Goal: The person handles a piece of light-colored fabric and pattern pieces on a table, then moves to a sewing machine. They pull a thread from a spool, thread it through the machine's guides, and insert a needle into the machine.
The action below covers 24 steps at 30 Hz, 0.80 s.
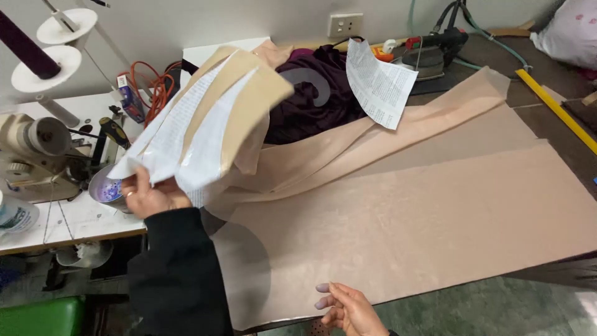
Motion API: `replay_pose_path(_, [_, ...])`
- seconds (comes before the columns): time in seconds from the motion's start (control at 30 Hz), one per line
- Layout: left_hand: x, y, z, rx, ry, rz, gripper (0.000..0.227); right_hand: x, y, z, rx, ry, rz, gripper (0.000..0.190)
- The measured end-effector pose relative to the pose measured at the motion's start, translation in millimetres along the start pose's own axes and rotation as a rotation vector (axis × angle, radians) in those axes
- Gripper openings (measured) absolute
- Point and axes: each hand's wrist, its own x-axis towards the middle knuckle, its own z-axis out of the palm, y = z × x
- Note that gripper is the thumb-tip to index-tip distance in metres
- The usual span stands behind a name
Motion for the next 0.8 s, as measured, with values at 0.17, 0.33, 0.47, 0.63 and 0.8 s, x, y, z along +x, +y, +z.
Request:
replay_pose_path(0.17, [-15.5,-12.5,65.1,0.106,0.06,-0.023,0.03,-2.8,-4.5,-3.1,0.086,0.04,-0.025,0.042])
replay_pose_path(0.33, [-15.2,-29.0,118.6,0.218,-0.128,0.008,0.032,13.7,-5.3,-21.6,0.11,0.045,0.009,0.044])
replay_pose_path(0.47, [-3.9,-43.2,140.7,0.106,-0.422,-0.046,0.038,31.6,-3.9,-38.2,0.159,0.03,-0.013,0.044])
replay_pose_path(0.63, [5.3,-15.3,140.6,0.083,-0.721,-0.061,0.032,49.4,-11.4,-46.8,0.206,-0.008,-0.02,0.046])
replay_pose_path(0.8, [23.2,30.7,98.7,0.12,-0.843,-0.076,0.045,36.5,-48.0,-3.8,0.028,-0.127,-0.412,0.044])
